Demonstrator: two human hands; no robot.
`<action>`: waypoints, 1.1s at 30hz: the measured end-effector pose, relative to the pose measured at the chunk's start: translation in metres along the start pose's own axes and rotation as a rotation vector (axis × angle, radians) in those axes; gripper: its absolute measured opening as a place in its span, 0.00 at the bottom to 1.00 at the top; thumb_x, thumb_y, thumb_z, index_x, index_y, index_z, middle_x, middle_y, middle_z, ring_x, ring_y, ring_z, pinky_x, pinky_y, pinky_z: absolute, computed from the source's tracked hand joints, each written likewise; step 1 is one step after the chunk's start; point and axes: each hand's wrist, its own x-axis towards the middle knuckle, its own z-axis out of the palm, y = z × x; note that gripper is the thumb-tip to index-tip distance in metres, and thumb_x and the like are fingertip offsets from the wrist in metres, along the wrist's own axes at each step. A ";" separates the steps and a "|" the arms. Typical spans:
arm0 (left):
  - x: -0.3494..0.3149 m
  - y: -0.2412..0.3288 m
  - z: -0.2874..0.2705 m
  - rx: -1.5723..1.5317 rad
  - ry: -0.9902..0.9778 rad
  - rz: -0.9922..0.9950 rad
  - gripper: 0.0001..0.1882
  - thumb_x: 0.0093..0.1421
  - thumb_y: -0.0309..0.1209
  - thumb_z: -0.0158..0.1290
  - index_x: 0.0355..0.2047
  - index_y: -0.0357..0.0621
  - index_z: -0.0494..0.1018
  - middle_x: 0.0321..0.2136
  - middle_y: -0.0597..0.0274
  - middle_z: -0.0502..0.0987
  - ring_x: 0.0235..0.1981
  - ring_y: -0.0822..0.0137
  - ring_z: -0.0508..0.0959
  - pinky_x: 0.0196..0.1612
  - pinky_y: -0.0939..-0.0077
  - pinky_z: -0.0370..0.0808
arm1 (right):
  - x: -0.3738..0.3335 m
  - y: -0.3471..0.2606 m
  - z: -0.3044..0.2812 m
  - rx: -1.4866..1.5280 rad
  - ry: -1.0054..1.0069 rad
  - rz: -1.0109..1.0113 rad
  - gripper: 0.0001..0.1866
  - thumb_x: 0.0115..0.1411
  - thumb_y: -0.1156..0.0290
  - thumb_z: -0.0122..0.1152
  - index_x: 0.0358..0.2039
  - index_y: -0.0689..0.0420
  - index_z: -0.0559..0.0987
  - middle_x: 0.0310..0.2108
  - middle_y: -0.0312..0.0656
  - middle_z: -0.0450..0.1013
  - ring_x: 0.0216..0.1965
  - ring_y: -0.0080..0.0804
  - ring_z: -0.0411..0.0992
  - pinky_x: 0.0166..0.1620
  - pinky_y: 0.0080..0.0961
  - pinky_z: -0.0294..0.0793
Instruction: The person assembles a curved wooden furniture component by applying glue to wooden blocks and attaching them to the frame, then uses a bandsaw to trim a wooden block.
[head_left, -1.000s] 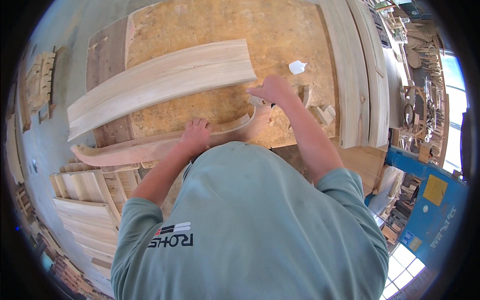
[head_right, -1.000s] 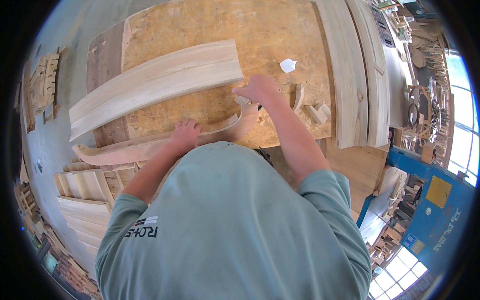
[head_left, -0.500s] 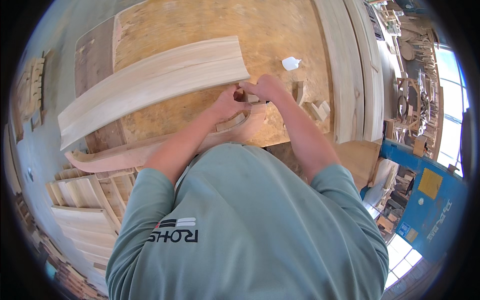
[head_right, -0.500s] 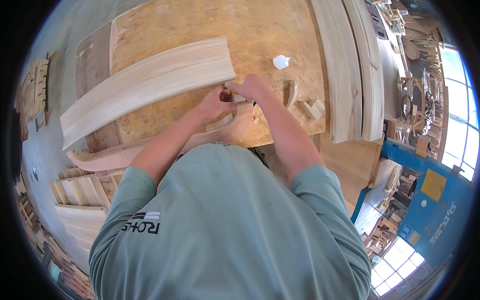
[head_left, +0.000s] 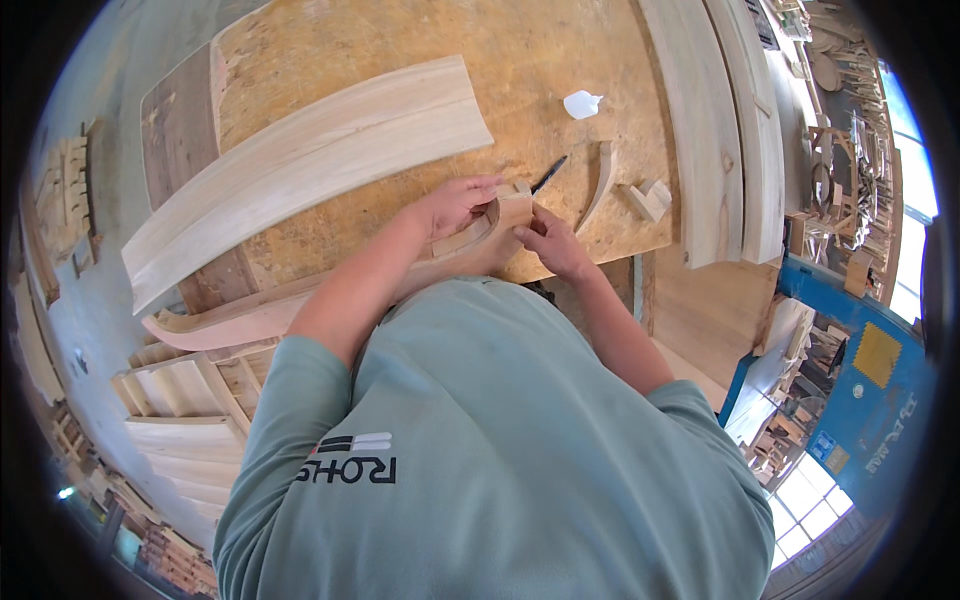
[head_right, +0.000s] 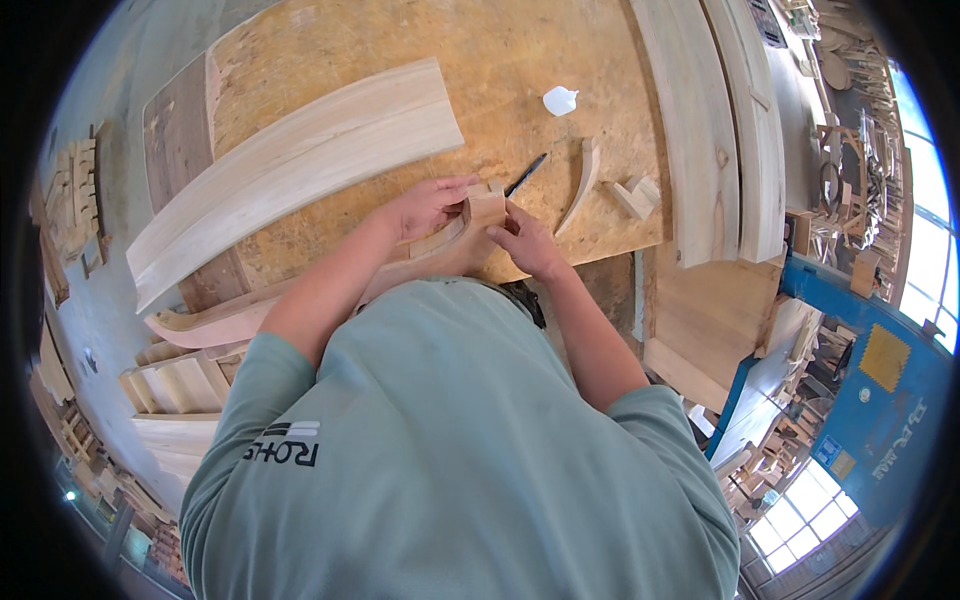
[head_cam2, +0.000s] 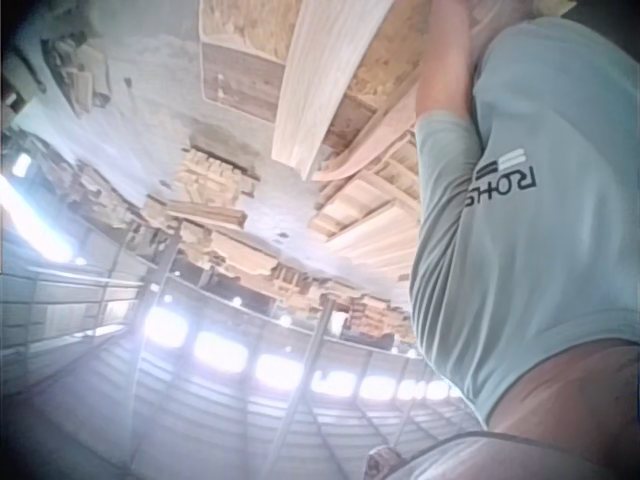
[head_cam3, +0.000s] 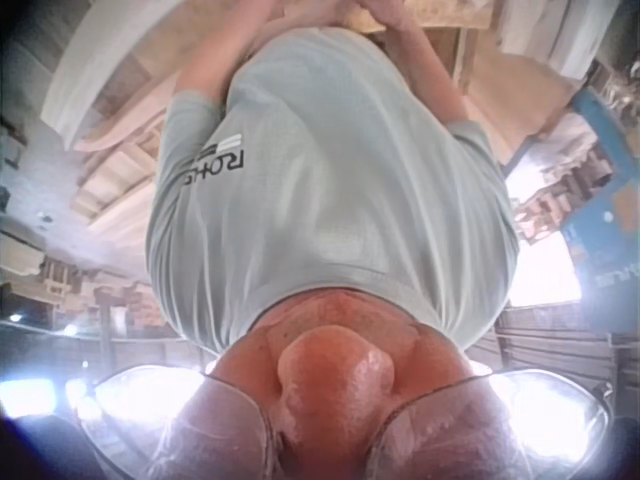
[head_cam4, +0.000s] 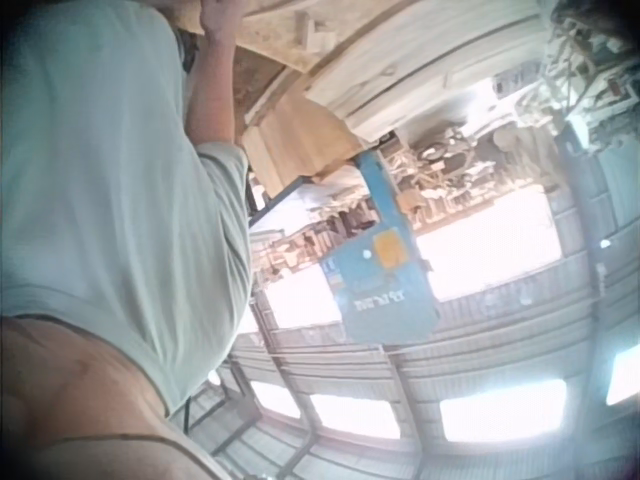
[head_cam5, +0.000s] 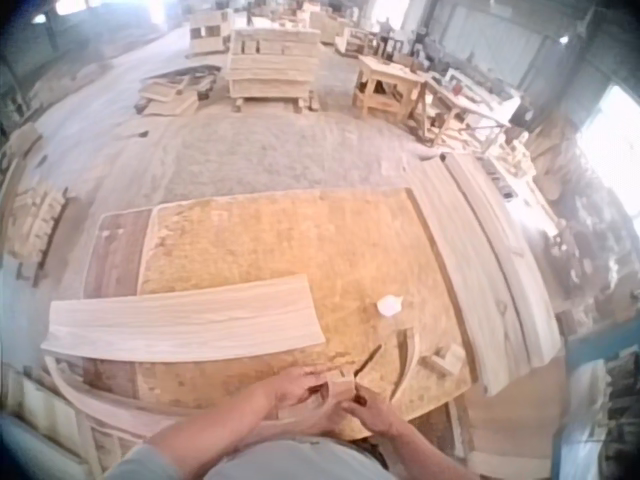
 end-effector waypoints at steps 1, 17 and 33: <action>0.002 0.001 0.001 0.028 0.006 -0.011 0.27 0.71 0.32 0.47 0.68 0.43 0.58 0.57 0.59 0.72 0.56 0.65 0.73 0.59 0.69 0.70 | -0.001 0.000 0.003 -0.005 0.035 -0.011 0.30 0.64 0.70 0.61 0.66 0.60 0.66 0.49 0.44 0.76 0.46 0.27 0.74 0.51 0.28 0.74; 0.001 -0.003 0.005 -0.056 0.107 0.058 0.22 0.69 0.33 0.51 0.61 0.40 0.66 0.52 0.57 0.75 0.52 0.65 0.76 0.57 0.67 0.73 | 0.005 0.010 0.004 0.030 0.095 -0.037 0.30 0.63 0.69 0.62 0.65 0.58 0.68 0.43 0.42 0.78 0.41 0.26 0.74 0.46 0.26 0.75; -0.002 0.008 0.001 0.264 0.106 0.092 0.26 0.69 0.40 0.53 0.62 0.41 0.67 0.50 0.63 0.76 0.48 0.71 0.76 0.52 0.73 0.74 | 0.008 0.014 0.003 0.048 0.094 -0.020 0.30 0.63 0.70 0.62 0.65 0.60 0.67 0.44 0.43 0.79 0.41 0.25 0.74 0.43 0.25 0.74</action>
